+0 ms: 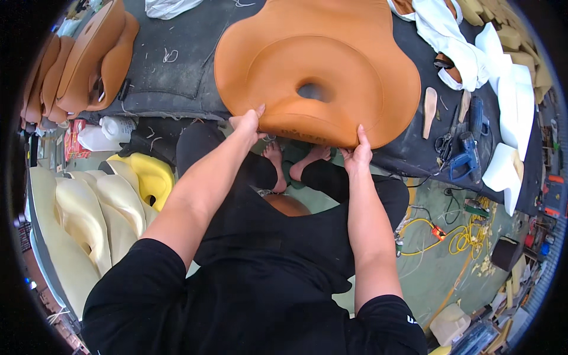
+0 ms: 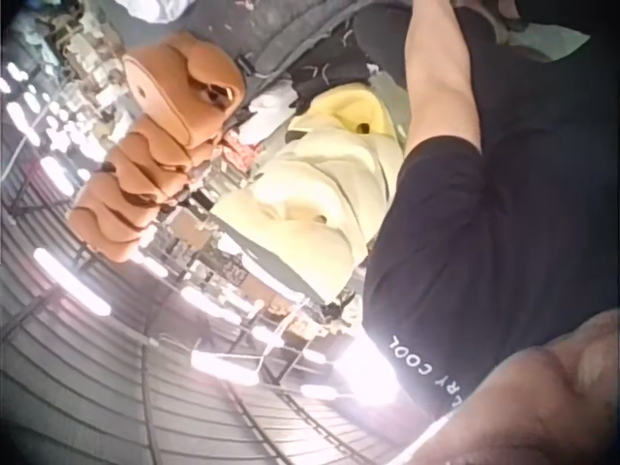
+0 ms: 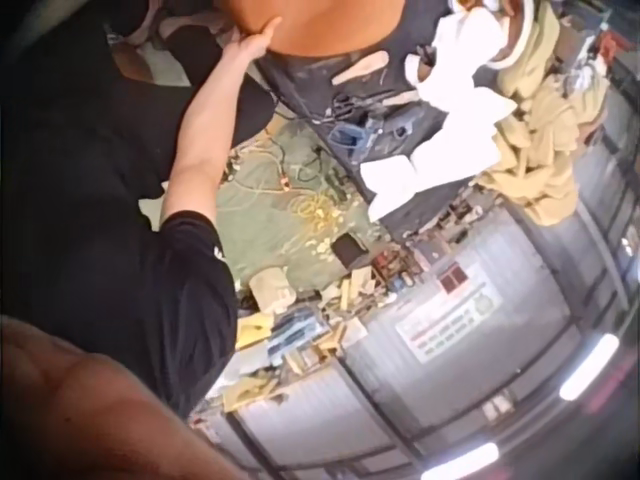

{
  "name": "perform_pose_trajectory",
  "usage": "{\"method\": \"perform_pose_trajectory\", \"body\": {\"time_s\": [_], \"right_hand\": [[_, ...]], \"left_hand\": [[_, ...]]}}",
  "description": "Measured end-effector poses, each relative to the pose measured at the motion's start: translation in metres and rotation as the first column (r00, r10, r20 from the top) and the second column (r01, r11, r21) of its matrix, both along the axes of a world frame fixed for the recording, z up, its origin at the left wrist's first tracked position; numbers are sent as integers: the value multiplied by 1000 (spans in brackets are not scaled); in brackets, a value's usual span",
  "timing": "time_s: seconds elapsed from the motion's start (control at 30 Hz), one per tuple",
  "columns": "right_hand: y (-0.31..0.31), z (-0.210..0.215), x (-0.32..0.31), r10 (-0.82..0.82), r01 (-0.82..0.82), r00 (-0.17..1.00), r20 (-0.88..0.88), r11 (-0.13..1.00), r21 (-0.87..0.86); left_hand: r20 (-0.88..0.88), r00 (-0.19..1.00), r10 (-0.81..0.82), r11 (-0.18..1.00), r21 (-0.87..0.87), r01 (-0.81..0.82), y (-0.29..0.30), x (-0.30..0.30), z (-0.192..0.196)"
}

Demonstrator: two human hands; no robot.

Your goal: Fitting and zipping a leather cover onto a foam seat cushion base.

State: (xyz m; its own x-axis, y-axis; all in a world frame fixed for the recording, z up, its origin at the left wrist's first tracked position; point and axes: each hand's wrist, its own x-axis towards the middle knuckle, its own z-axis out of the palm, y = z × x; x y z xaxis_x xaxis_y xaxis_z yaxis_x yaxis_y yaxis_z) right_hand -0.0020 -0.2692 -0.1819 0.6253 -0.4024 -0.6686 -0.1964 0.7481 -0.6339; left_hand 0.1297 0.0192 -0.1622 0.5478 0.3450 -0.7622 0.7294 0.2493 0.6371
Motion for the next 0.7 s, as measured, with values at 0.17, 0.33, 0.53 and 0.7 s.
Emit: {"method": "perform_pose_trajectory", "body": {"time_s": [0.17, 0.33, 0.53, 0.7], "right_hand": [[5, 8, 3, -15, 15, 999, -47, 1000, -4], [12, 14, -6, -18, 16, 995, -101, 1000, -22], [10, 18, -15, 42, -42, 993, -106, 999, 0], [2, 8, -12, 23, -24, 996, -88, 1000, -19]], "left_hand": [[36, 999, 38, 999, -16, -38, -4, -4, 9], [-98, 983, -155, 928, -356, 111, 39, -12, -19], [-27, 992, -124, 975, -188, 117, 25, -1, 10], [54, 996, -65, 997, -41, 67, 7, -5, 20]]}}
